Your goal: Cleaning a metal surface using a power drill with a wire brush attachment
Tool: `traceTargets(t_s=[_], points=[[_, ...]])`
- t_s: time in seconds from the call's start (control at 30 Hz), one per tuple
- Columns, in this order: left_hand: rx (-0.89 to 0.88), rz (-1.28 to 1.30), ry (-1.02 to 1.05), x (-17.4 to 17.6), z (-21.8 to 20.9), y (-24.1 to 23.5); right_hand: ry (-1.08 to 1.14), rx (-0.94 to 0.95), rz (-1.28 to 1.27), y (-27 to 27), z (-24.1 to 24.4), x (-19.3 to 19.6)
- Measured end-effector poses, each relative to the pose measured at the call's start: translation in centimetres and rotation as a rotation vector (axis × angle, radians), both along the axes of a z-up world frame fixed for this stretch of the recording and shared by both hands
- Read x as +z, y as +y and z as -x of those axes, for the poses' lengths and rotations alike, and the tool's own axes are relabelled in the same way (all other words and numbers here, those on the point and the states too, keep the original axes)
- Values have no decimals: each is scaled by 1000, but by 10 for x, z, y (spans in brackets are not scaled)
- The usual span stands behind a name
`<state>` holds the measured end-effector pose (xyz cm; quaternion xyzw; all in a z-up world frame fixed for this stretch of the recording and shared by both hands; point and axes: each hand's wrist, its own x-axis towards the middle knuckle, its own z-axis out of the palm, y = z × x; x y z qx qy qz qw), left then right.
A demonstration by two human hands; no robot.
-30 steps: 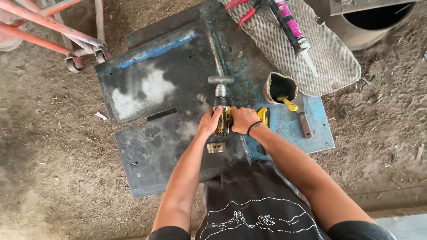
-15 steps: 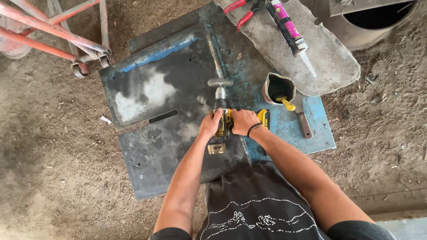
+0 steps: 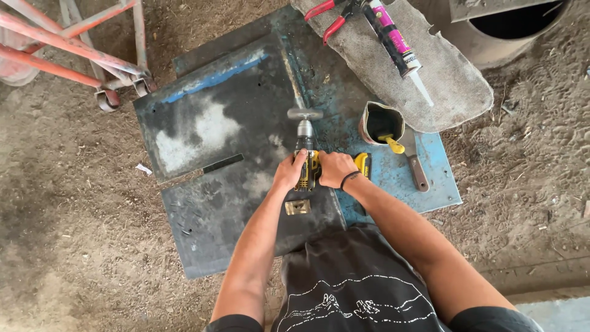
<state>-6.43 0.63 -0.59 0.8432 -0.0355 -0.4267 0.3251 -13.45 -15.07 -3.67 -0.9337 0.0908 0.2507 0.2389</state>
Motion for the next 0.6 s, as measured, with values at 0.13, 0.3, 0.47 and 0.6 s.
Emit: traceTargets(t_s=[0.13, 0.3, 0.47, 0.6], points=[[14, 15, 14, 4, -2, 5, -7, 52, 9, 2, -8, -3], [18, -8, 3, -11, -15, 15, -41, 77, -1, 8, -20, -7], [23, 27, 7, -7, -30, 10, -25, 87, 30, 5, -35, -11], [9, 10, 22, 3, -39, -2, -3, 82, 58, -4, -45, -16]])
